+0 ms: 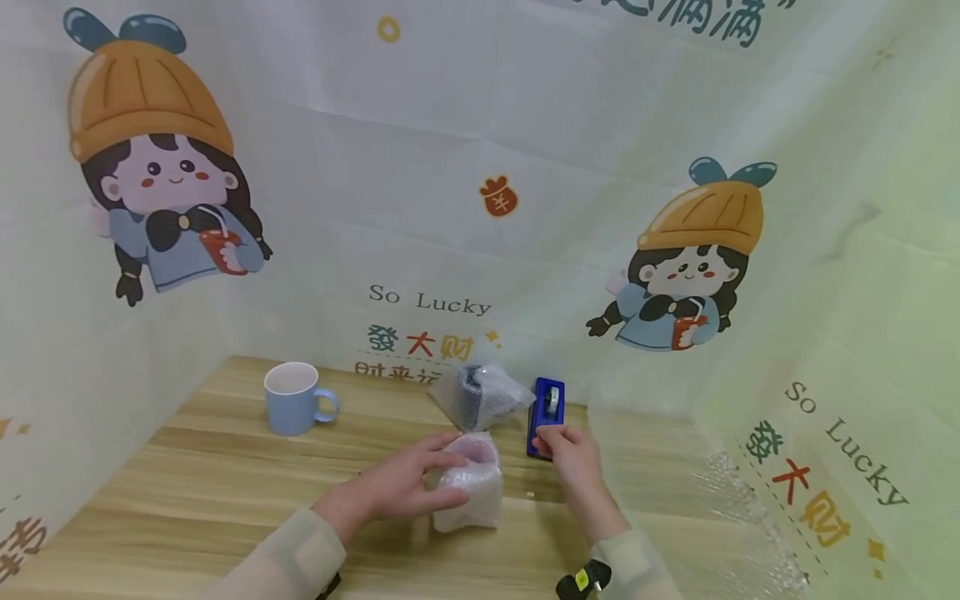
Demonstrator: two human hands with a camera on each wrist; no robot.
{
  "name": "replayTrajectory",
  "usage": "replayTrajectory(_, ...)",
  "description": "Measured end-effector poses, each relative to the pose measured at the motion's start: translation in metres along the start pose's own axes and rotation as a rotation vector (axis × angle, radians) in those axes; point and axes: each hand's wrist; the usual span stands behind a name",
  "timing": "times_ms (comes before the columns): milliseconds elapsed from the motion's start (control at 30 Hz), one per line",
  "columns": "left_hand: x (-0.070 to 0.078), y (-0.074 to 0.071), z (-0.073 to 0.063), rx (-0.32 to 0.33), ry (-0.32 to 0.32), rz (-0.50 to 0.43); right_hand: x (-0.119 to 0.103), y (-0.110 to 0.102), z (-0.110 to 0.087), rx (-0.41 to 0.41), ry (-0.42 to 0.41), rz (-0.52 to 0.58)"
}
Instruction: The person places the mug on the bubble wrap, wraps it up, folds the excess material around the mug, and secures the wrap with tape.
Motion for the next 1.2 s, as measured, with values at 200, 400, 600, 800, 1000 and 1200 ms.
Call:
replayTrajectory(200, 0.002, -0.001, 0.000, -0.006, -0.018, -0.010, -0.033, -0.005, -0.018, -0.101, -0.059, -0.031)
replayTrajectory(400, 0.002, -0.003, 0.001, -0.004, -0.037, -0.012, -0.060, 0.000, -0.038, -0.208, -0.092, -0.005)
replayTrajectory(600, 0.002, -0.002, 0.001, 0.003, -0.043, -0.010, -0.079, 0.017, -0.051, -0.293, -0.100, 0.012)
replayTrajectory(800, 0.005, -0.002, 0.003, 0.008, -0.037, -0.006, -0.081, 0.041, -0.048, -0.312, -0.099, 0.026)
replayTrajectory(1000, 0.013, -0.002, 0.006, 0.006, -0.077, 0.002, -0.073, 0.056, -0.039, -0.282, -0.068, 0.039)
replayTrajectory(1200, 0.016, -0.002, 0.008, 0.014, -0.087, 0.002, -0.066, 0.059, -0.028, -0.266, -0.058, 0.026)
Point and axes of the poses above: each hand's wrist, its own z-axis towards the middle knuckle, its own y-axis out of the palm, x = y × z, and after that the axes turned 3 degrees about -y, right-handed
